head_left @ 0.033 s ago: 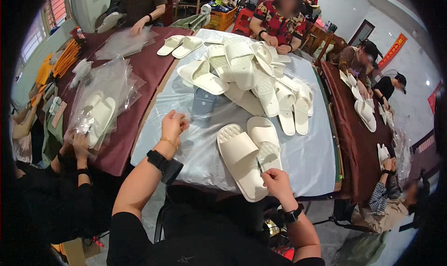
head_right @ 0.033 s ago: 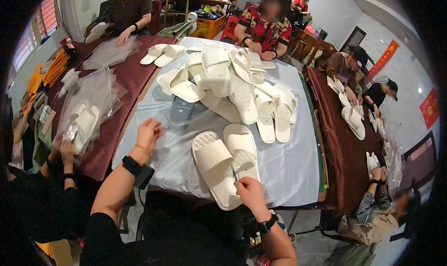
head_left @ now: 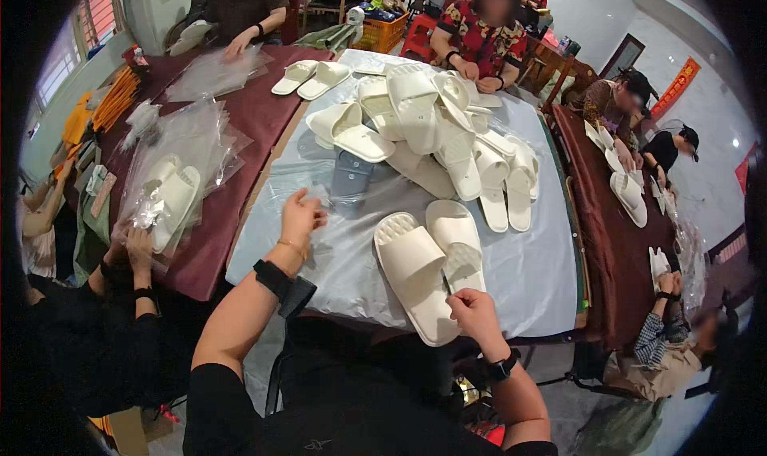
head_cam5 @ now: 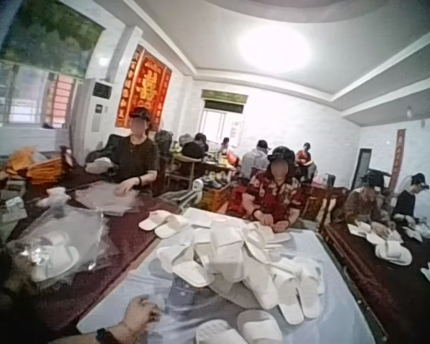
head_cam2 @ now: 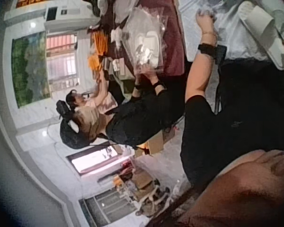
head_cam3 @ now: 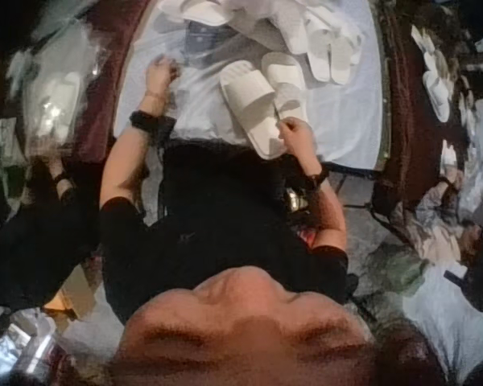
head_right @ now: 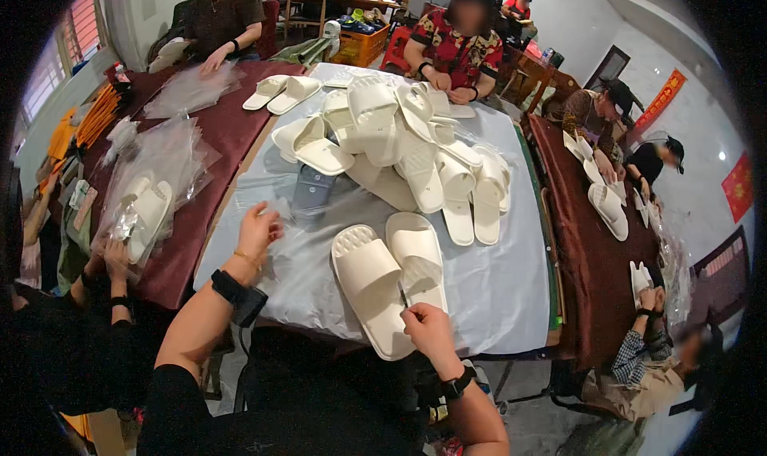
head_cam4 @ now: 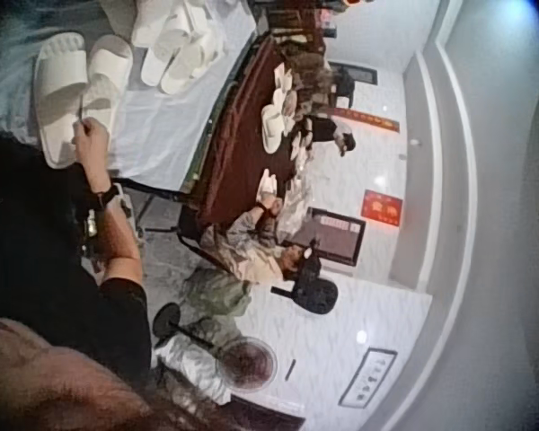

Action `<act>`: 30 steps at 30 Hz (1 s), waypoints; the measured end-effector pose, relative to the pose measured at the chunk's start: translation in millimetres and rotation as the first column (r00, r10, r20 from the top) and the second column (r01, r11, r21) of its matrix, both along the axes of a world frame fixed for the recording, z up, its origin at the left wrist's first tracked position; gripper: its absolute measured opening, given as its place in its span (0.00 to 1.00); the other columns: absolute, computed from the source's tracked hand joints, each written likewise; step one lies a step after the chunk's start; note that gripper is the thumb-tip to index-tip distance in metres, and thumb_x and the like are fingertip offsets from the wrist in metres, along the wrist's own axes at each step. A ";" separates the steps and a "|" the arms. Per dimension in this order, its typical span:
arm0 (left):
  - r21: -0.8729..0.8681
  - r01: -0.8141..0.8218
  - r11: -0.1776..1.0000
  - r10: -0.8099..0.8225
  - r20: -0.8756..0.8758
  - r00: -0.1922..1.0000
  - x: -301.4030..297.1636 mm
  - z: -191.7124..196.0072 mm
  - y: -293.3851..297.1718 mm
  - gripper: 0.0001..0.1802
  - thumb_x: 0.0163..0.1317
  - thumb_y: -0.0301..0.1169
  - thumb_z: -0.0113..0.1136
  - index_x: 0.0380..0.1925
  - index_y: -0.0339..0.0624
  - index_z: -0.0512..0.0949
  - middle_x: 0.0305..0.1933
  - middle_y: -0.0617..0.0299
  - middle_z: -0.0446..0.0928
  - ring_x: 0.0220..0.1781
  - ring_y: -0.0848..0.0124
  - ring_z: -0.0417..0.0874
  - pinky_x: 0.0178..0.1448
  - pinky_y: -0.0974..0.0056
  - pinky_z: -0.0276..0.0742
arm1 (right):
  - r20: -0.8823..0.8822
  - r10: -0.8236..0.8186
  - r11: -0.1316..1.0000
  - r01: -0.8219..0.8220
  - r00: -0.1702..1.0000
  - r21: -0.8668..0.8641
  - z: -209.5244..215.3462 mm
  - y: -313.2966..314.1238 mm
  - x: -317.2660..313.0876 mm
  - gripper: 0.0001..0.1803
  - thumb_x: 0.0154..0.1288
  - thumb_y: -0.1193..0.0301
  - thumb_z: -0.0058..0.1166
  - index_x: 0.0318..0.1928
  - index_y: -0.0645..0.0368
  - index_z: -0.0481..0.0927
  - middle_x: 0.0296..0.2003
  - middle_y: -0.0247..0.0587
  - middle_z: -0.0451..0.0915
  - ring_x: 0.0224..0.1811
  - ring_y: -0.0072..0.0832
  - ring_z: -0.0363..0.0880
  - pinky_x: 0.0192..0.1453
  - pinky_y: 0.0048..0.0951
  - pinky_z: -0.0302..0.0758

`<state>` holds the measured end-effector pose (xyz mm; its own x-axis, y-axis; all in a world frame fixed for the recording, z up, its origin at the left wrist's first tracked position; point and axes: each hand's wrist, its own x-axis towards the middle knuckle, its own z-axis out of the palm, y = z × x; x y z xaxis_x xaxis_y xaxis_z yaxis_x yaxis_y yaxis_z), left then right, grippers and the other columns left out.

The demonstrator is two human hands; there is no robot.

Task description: Inspecting and assembling white slippers in a workshop setting.

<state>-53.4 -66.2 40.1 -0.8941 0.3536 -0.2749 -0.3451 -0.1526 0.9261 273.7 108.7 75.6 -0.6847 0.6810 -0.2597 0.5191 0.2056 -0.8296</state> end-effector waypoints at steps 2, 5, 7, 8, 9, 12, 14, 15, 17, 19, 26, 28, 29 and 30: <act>-0.245 0.120 0.962 -0.210 -0.386 0.898 12.7 -3.5 -4.5 0.15 0.59 0.28 0.56 0.47 0.39 0.75 0.38 0.56 0.77 0.34 0.68 0.79 0.36 0.63 0.78 | 0.032 0.027 1.000 -0.027 0.999 0.008 -6.2 -1.4 -5.0 0.11 0.59 0.70 0.56 0.31 0.67 0.82 0.19 0.38 0.79 0.19 0.20 0.76 0.25 0.23 0.70; -0.587 0.109 0.802 -0.576 -0.713 0.399 34.7 -0.6 -9.6 0.16 0.55 0.27 0.58 0.46 0.43 0.77 0.39 0.55 0.76 0.36 0.62 0.79 0.41 0.59 0.77 | -0.021 0.011 1.000 -0.011 1.000 -0.022 -7.8 -5.0 -13.5 0.11 0.60 0.69 0.55 0.30 0.67 0.81 0.18 0.38 0.79 0.19 0.21 0.76 0.25 0.24 0.70; -0.662 0.064 0.747 -0.663 -0.733 0.153 47.0 -4.7 -11.7 0.16 0.54 0.26 0.59 0.45 0.44 0.79 0.38 0.54 0.76 0.38 0.59 0.79 0.43 0.58 0.76 | -0.024 0.035 0.999 -0.035 0.999 0.001 -18.0 -4.4 -10.9 0.11 0.60 0.69 0.55 0.30 0.67 0.81 0.18 0.38 0.79 0.19 0.21 0.76 0.25 0.24 0.70; -0.708 0.062 0.703 -0.711 -0.699 0.083 46.8 -16.0 -11.2 0.13 0.53 0.27 0.59 0.41 0.44 0.79 0.36 0.54 0.76 0.40 0.57 0.78 0.44 0.57 0.75 | -0.032 0.063 0.998 -0.062 0.998 0.032 -20.3 -4.3 -12.7 0.12 0.60 0.68 0.55 0.30 0.67 0.81 0.19 0.38 0.79 0.19 0.21 0.75 0.25 0.24 0.70; -0.751 0.057 0.658 -0.752 -0.659 0.012 46.6 -20.0 -9.0 0.11 0.53 0.27 0.59 0.38 0.44 0.80 0.35 0.54 0.75 0.42 0.54 0.78 0.45 0.55 0.74 | -0.044 0.078 0.996 -0.076 0.996 0.042 -19.0 -5.7 -13.6 0.12 0.60 0.68 0.55 0.30 0.67 0.81 0.19 0.38 0.79 0.19 0.21 0.75 0.25 0.24 0.70; -0.834 0.036 0.550 -0.835 -0.550 0.022 46.2 -22.9 -6.7 0.06 0.55 0.28 0.58 0.33 0.44 0.79 0.33 0.54 0.75 0.41 0.54 0.77 0.44 0.56 0.74 | -0.027 0.047 0.999 -0.047 0.999 -0.004 -23.2 -10.6 -8.5 0.12 0.61 0.68 0.55 0.30 0.67 0.81 0.19 0.38 0.79 0.18 0.21 0.75 0.23 0.25 0.70; -0.824 0.048 0.565 -0.825 -0.565 0.011 42.3 -18.1 -4.6 0.04 0.56 0.29 0.57 0.30 0.43 0.78 0.34 0.54 0.75 0.40 0.55 0.77 0.43 0.56 0.74 | -0.044 0.046 0.999 -0.045 0.998 0.011 -32.7 -6.3 -3.8 0.12 0.61 0.69 0.54 0.30 0.67 0.81 0.19 0.39 0.79 0.17 0.22 0.75 0.22 0.25 0.70; -0.796 0.089 0.599 -0.799 -0.587 0.130 41.1 -12.9 -3.7 0.04 0.56 0.30 0.57 0.29 0.42 0.78 0.34 0.55 0.75 0.40 0.56 0.77 0.42 0.56 0.74 | -0.045 0.038 0.999 -0.039 0.998 -0.024 -28.7 -8.4 -4.4 0.12 0.61 0.69 0.54 0.30 0.67 0.81 0.19 0.39 0.79 0.17 0.22 0.75 0.22 0.25 0.71; -0.669 0.022 0.743 -0.654 -0.719 0.235 32.9 -0.7 3.7 0.06 0.55 0.30 0.58 0.31 0.42 0.79 0.33 0.57 0.77 0.37 0.56 0.79 0.40 0.56 0.75 | -0.044 0.037 0.999 -0.038 0.998 -0.028 -24.4 -6.0 -8.1 0.12 0.61 0.69 0.54 0.31 0.68 0.81 0.19 0.39 0.79 0.17 0.22 0.75 0.22 0.25 0.71; -0.607 -0.022 0.795 -0.565 -0.753 0.337 14.4 14.1 20.6 0.07 0.55 0.30 0.58 0.33 0.42 0.80 0.33 0.56 0.79 0.35 0.56 0.80 0.40 0.56 0.76 | -0.033 0.032 0.999 -0.034 0.999 -0.036 -21.1 -6.4 -10.7 0.12 0.61 0.69 0.54 0.31 0.68 0.81 0.19 0.39 0.79 0.17 0.22 0.75 0.22 0.25 0.71; -0.453 -0.057 0.890 -0.297 -0.670 0.680 0.9 20.1 78.9 0.15 0.54 0.28 0.54 0.43 0.39 0.77 0.36 0.49 0.80 0.39 0.53 0.81 0.45 0.55 0.75 | -0.062 0.004 0.997 -0.008 0.998 -0.072 -25.0 -7.8 -29.0 0.11 0.62 0.69 0.54 0.33 0.67 0.81 0.19 0.39 0.79 0.17 0.21 0.75 0.22 0.24 0.71; -0.481 -0.051 0.875 -0.328 -0.668 0.668 19.3 25.4 86.2 0.18 0.54 0.28 0.54 0.47 0.37 0.74 0.36 0.49 0.80 0.40 0.52 0.80 0.46 0.54 0.75 | -0.067 -0.009 1.000 0.008 0.998 -0.018 -35.2 -7.0 -30.7 0.11 0.62 0.69 0.54 0.33 0.67 0.81 0.20 0.39 0.79 0.18 0.22 0.75 0.22 0.24 0.71; -0.431 -0.056 0.900 -0.301 -0.711 0.636 27.0 22.3 82.0 0.19 0.55 0.29 0.55 0.48 0.36 0.74 0.36 0.49 0.80 0.40 0.53 0.81 0.46 0.55 0.76 | -0.066 -0.002 1.000 0.001 0.998 -0.016 -31.4 -10.8 -36.5 0.11 0.62 0.69 0.54 0.33 0.67 0.81 0.20 0.39 0.79 0.18 0.22 0.75 0.22 0.24 0.71; -0.383 -0.057 0.922 -0.273 -0.748 0.605 36.5 16.8 76.5 0.19 0.56 0.31 0.56 0.48 0.35 0.75 0.37 0.49 0.81 0.41 0.55 0.81 0.46 0.56 0.76 | -0.055 -0.009 0.998 0.006 0.998 -0.056 -24.9 -16.1 -40.5 0.11 0.62 0.69 0.54 0.34 0.67 0.81 0.21 0.39 0.80 0.18 0.22 0.76 0.22 0.24 0.71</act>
<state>-16.9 10.3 56.8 -0.7796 0.4947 0.3841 0.5351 0.2075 0.8189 233.2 92.7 50.8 -0.6940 0.6715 -0.2598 0.4740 0.1544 -0.8669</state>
